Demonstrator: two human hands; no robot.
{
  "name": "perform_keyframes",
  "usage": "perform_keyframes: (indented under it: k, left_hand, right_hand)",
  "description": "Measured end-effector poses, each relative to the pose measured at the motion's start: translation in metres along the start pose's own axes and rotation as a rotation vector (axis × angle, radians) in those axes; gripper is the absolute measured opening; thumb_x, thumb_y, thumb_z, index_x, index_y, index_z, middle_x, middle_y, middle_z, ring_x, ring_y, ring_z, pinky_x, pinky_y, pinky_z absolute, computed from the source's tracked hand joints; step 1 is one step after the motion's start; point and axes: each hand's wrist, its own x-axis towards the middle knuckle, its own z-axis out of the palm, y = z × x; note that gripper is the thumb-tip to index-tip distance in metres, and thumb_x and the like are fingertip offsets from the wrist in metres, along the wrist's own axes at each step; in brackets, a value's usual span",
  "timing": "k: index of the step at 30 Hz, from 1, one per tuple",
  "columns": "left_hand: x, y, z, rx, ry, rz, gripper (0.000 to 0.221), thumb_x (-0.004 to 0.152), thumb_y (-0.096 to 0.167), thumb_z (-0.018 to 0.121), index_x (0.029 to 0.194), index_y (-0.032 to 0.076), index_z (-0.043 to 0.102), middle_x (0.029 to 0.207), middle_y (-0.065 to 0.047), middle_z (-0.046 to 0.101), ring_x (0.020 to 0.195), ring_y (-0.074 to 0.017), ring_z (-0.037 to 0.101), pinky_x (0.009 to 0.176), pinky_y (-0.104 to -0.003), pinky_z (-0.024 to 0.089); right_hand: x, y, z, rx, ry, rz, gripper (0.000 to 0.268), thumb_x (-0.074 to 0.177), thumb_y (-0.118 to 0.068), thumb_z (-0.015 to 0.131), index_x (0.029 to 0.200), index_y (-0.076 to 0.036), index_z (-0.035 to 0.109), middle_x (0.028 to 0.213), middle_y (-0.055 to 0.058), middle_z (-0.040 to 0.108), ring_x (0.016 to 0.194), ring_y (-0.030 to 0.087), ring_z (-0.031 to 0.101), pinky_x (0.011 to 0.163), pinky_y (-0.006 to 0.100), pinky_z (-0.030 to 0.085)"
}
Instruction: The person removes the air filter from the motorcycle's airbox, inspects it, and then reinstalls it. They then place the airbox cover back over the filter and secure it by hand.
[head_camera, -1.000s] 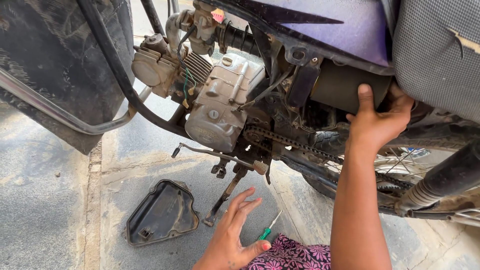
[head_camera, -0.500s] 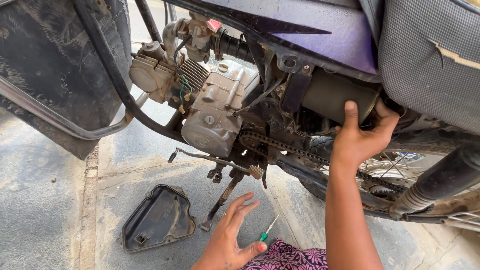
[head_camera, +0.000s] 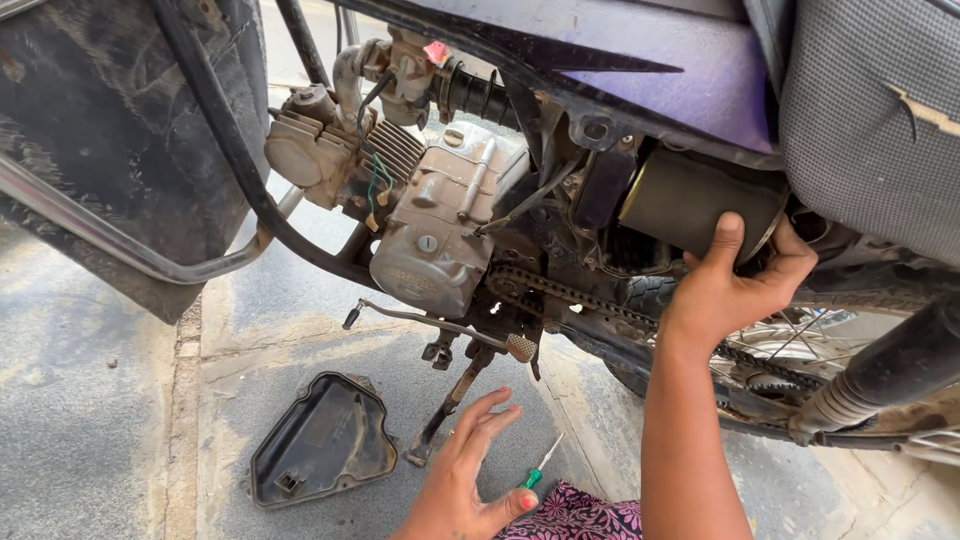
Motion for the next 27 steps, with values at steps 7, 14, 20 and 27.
perform_keyframes:
  k: [7,14,20,27]
  left_hand:
    - [-0.003,0.01,-0.006,-0.025,0.016,0.025,0.093,0.086,0.076,0.055,0.15,0.009,0.049,0.162,-0.015,0.037,0.153,-0.0391,0.035,0.118,-0.058,0.035]
    - [-0.003,0.015,-0.007,-0.178,0.052,-0.003,0.092,0.085,0.074,0.06,0.146,0.006,0.052,0.158,-0.015,0.042,0.149,-0.0346,0.044,0.117,-0.054,0.037]
    - [-0.001,0.009,-0.005,-0.232,0.072,-0.02,0.092,0.085,0.073,0.06,0.147,0.007,0.051,0.157,-0.013,0.044,0.136,-0.03,0.057,0.11,-0.05,0.043]
    - [-0.002,0.009,-0.001,-0.217,0.047,-0.059,0.09,0.085,0.072,0.058,0.148,0.009,0.051,0.157,-0.012,0.045,0.136,-0.0288,0.055,0.109,-0.05,0.043]
  right_hand:
    - [-0.007,-0.011,-0.003,0.017,0.0,0.029,0.035,0.105,-0.01,0.079,0.126,0.001,0.053,0.125,0.01,0.062,0.104,0.016,0.067,0.065,0.025,0.063]
    - [-0.024,-0.004,-0.002,-0.033,0.079,-0.058,0.027,0.109,-0.006,0.074,0.126,0.004,0.055,0.131,0.012,0.06,0.111,0.017,0.066,0.074,0.029,0.069]
    - [-0.026,-0.006,0.0,-0.031,0.097,-0.013,0.037,0.11,-0.014,0.072,0.136,0.003,0.054,0.133,0.01,0.06,0.115,0.016,0.065,0.08,0.029,0.069]
    - [0.009,-0.034,-0.022,-0.136,-0.24,0.157,0.056,0.102,-0.023,0.079,0.144,0.0,0.05,0.131,0.012,0.063,0.105,0.019,0.064,0.069,0.027,0.058]
